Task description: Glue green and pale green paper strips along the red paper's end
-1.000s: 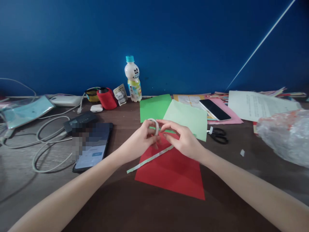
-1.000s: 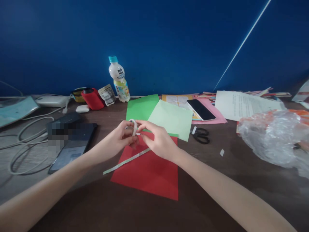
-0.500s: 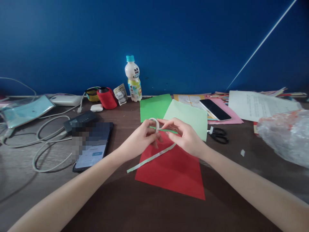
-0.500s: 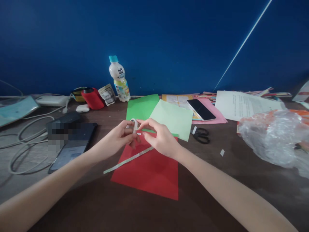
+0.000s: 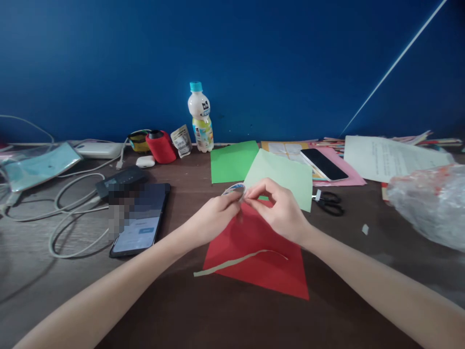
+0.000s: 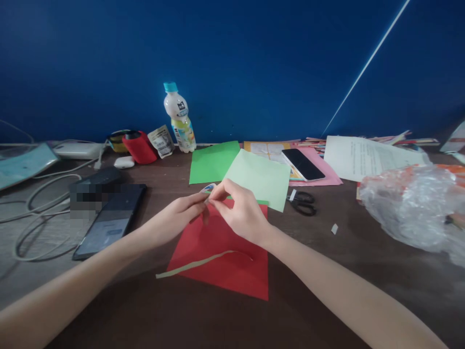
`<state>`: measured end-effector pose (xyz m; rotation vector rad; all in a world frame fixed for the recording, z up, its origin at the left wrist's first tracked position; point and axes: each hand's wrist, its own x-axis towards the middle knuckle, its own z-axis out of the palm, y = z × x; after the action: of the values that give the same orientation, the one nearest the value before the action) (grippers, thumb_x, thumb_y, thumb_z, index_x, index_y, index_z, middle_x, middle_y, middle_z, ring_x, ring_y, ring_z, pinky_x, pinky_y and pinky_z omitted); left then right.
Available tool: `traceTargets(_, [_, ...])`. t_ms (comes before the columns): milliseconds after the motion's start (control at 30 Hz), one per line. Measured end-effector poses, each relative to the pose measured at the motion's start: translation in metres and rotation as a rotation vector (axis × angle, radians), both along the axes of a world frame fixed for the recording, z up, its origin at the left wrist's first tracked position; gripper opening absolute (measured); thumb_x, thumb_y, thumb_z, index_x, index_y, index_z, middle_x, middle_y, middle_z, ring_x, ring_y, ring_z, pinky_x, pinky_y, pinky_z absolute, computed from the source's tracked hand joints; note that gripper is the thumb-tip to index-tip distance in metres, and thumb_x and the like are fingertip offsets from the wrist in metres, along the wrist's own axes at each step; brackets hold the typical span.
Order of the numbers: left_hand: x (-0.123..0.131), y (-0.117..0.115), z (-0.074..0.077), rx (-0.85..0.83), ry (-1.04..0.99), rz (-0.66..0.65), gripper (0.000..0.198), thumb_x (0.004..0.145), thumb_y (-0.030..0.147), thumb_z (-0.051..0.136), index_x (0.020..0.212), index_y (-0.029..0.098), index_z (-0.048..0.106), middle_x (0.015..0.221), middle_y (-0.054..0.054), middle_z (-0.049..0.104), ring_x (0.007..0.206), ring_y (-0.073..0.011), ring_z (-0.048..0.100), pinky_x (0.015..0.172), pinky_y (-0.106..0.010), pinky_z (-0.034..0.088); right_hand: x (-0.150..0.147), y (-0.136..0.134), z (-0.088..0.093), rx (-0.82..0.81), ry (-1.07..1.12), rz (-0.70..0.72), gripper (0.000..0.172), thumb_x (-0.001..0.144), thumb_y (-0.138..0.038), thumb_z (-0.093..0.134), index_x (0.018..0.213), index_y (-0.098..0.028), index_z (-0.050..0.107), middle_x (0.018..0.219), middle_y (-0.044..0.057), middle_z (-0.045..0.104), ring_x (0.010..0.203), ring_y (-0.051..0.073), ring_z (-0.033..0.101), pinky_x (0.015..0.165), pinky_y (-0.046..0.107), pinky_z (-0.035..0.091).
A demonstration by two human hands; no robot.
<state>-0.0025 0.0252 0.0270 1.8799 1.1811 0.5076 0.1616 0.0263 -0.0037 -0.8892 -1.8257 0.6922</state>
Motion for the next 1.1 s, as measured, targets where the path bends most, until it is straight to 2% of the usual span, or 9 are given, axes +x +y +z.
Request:
traceTargets(167, [-0.002,0.002,-0.001,-0.072,-0.082,-0.035,0.020,0.079,0.019,0.033,0.067,0.018,0.048,0.060,0.003,0.042,0.057,-0.0112,0.040,0.058,-0.024,0.033,0.003,0.001,0.003,-0.145,0.117,0.124,0.015,0.079,-0.015,0.055,0.089,-0.022,0.046,0.076,-0.001,0.055,0.075,0.013,0.057,0.074,0.031,0.047])
traceTargets(333, [-0.014,0.016,-0.002,-0.011,-0.083,-0.024,0.024,0.080,0.022,0.029,0.082,0.018,0.053,0.058,0.004,0.036,0.052,-0.0107,0.034,0.052,-0.022,0.030,0.009,0.002,0.019,-0.277,0.209,0.284,0.019,0.081,-0.022,0.054,0.095,-0.023,0.041,0.074,-0.003,0.053,0.076,0.013,0.056,0.076,0.031,0.047])
traceTargets(467, [-0.024,0.029,-0.006,0.357,0.414,0.111,0.024,0.082,0.022,0.031,0.088,0.017,0.053,0.071,-0.003,0.053,0.065,-0.0163,0.049,0.061,-0.026,0.036,0.006,-0.010,0.028,-0.374,-0.250,0.389,0.018,0.081,-0.035,0.054,0.092,-0.022,0.048,0.087,0.001,0.054,0.081,0.014,0.054,0.069,0.027,0.045])
traceTargets(600, [-0.030,0.033,-0.016,0.500,0.772,0.156,0.028,0.084,0.020,0.027,0.091,0.014,0.053,0.083,-0.011,0.061,0.080,-0.0238,0.057,0.070,-0.033,0.040,-0.004,-0.029,0.023,-0.213,-0.832,0.489,0.029,0.072,-0.046,0.060,0.081,-0.019,0.053,0.079,0.001,0.052,0.067,0.015,0.050,0.052,0.025,0.035])
traceTargets(733, [-0.032,0.032,-0.019,0.584,0.836,0.108,0.023,0.081,0.019,0.034,0.086,0.013,0.055,0.085,-0.013,0.061,0.083,-0.0258,0.056,0.074,-0.036,0.041,-0.006,-0.036,0.015,-0.056,-0.962,0.523,0.003,0.077,-0.021,0.056,0.078,-0.018,0.055,0.076,0.001,0.051,0.070,0.015,0.050,0.055,0.025,0.033])
traceTargets(833, [-0.028,0.030,-0.015,0.661,0.702,0.150,0.019,0.079,0.019,0.038,0.078,0.015,0.057,0.088,-0.012,0.059,0.091,-0.0263,0.053,0.082,-0.038,0.039,-0.004,-0.034,0.017,-0.040,-0.943,0.560,0.010,0.079,-0.013,0.050,0.077,-0.019,0.058,0.077,0.000,0.051,0.069,0.012,0.049,0.055,0.024,0.033])
traceTargets(933, [-0.019,0.025,-0.012,0.372,0.321,0.079,0.023,0.081,0.019,0.034,0.075,0.017,0.056,0.079,-0.005,0.061,0.079,-0.0194,0.056,0.075,-0.032,0.043,-0.006,-0.036,0.026,0.094,-0.946,0.548,0.013,0.077,-0.012,0.050,0.073,-0.019,0.061,0.078,0.003,0.050,0.070,0.014,0.046,0.058,0.026,0.034])
traceTargets(1000, [-0.013,0.019,-0.012,0.010,0.084,-0.106,0.027,0.082,0.020,0.032,0.073,0.017,0.057,0.071,-0.002,0.062,0.068,-0.0159,0.056,0.065,-0.028,0.045,-0.009,-0.040,0.031,0.217,-0.939,0.523,0.012,0.073,-0.011,0.052,0.070,-0.019,0.061,0.080,0.004,0.051,0.074,0.016,0.044,0.064,0.029,0.035])
traceTargets(1100, [-0.006,0.006,-0.015,-0.306,-0.089,-0.332,0.020,0.076,0.018,0.044,0.066,0.017,0.061,0.073,-0.001,0.063,0.071,-0.0159,0.055,0.067,-0.027,0.044,-0.013,-0.049,0.034,0.325,-0.904,0.518,0.011,0.068,-0.009,0.055,0.066,-0.019,0.060,0.082,0.004,0.053,0.077,0.017,0.042,0.068,0.031,0.035])
